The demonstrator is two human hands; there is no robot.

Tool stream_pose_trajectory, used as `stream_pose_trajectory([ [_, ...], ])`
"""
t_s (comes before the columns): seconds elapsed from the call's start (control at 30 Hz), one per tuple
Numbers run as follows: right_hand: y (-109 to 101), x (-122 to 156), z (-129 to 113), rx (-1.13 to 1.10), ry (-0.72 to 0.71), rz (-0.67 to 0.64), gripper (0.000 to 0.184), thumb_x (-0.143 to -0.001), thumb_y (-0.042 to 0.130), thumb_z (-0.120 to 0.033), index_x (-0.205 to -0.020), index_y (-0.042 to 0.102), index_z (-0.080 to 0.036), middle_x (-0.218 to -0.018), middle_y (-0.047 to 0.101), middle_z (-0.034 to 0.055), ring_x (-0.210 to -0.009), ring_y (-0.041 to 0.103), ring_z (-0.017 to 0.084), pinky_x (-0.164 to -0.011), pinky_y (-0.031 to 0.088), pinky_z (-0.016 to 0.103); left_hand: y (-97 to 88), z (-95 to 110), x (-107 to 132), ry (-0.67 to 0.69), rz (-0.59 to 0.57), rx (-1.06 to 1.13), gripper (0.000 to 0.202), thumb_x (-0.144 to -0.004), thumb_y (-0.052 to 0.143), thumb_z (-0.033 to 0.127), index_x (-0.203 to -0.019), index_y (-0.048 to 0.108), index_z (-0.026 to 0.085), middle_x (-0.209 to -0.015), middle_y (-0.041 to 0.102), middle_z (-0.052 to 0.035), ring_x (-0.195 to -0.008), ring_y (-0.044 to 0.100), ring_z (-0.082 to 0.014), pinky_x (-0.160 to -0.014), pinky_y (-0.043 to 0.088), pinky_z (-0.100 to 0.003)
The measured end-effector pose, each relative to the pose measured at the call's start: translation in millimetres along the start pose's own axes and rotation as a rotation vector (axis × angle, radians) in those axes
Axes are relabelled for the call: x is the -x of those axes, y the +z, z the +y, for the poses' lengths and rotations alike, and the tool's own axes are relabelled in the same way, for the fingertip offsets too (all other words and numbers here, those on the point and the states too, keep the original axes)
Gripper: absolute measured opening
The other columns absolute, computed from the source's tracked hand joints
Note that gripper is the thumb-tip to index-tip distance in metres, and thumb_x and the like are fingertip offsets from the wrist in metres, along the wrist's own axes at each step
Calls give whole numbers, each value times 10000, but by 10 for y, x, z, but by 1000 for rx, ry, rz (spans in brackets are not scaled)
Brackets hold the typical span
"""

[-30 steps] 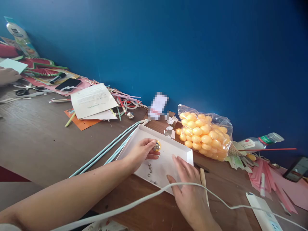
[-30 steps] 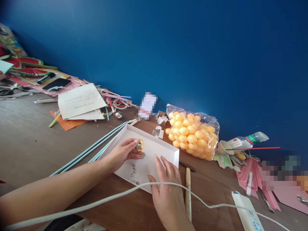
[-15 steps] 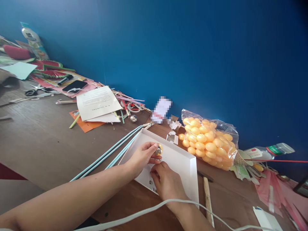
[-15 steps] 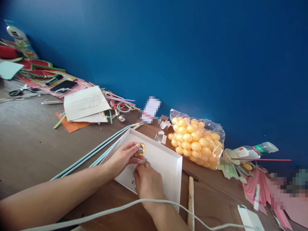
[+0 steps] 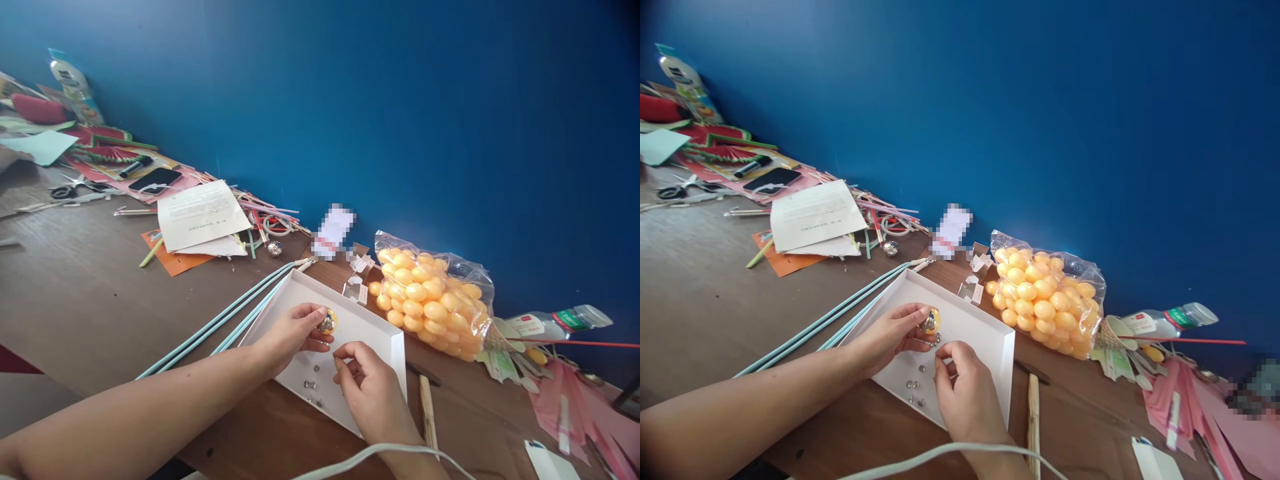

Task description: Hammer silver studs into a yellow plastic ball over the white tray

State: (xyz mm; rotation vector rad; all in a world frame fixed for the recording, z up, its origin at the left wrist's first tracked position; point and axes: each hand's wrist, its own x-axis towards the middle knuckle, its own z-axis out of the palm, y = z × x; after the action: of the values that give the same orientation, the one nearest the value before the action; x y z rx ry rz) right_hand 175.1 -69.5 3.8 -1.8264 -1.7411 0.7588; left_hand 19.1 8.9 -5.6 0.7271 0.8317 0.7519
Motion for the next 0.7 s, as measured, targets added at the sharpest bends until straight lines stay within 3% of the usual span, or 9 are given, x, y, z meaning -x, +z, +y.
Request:
stream_pose_trajectory([
  [0.1, 67, 22, 65, -159, 11, 21, 92, -891, 515, -310, -883, 570, -238, -712, 639, 3, -646, 642, 177, -630, 507, 287, 12, 0, 9, -38, -8, 1, 273, -833, 627, 396, -914, 590, 138, -796, 614, -41, -698, 654, -128, -653, 542, -234],
  [0.27, 146, 31, 117, -353, -43, 66, 171, -880, 568, -385, -921, 589, -220, -738, 647, 19, -629, 628, 170, -606, 520, 283, 4, -10, 8, -52, -20, 7, 281, -816, 652, 400, -923, 605, 144, -785, 602, -23, -709, 660, -134, -697, 549, -265],
  [0.43, 112, 33, 112, -401, -94, 109, 143, -870, 599, -367, -878, 621, -226, -663, 607, -13, -571, 587, 135, -553, 493, 247, -3, -5, 27, -50, -80, -16, 327, -814, 656, 409, -1017, 610, 157, -843, 627, -29, -712, 654, -116, -697, 542, -248],
  [0.6, 106, 37, 103, -470, -182, 150, 134, -872, 594, -348, -845, 638, -224, -884, 620, 29, -623, 595, 121, -532, 514, 241, -4, 13, 41, -57, -81, -23, 347, -824, 649, 395, -1087, 618, 170, -861, 632, -33, -708, 660, -113, -722, 545, -255],
  [0.7, 87, 57, 71, -596, -160, 172, 137, -860, 614, -349, -845, 626, -214, -997, 624, 53, -617, 615, 119, -509, 530, 249, -5, 6, 34, -64, -91, -9, 371, -815, 660, 407, -1095, 621, 167, -859, 642, -42, -711, 664, -115, -742, 544, -259],
])
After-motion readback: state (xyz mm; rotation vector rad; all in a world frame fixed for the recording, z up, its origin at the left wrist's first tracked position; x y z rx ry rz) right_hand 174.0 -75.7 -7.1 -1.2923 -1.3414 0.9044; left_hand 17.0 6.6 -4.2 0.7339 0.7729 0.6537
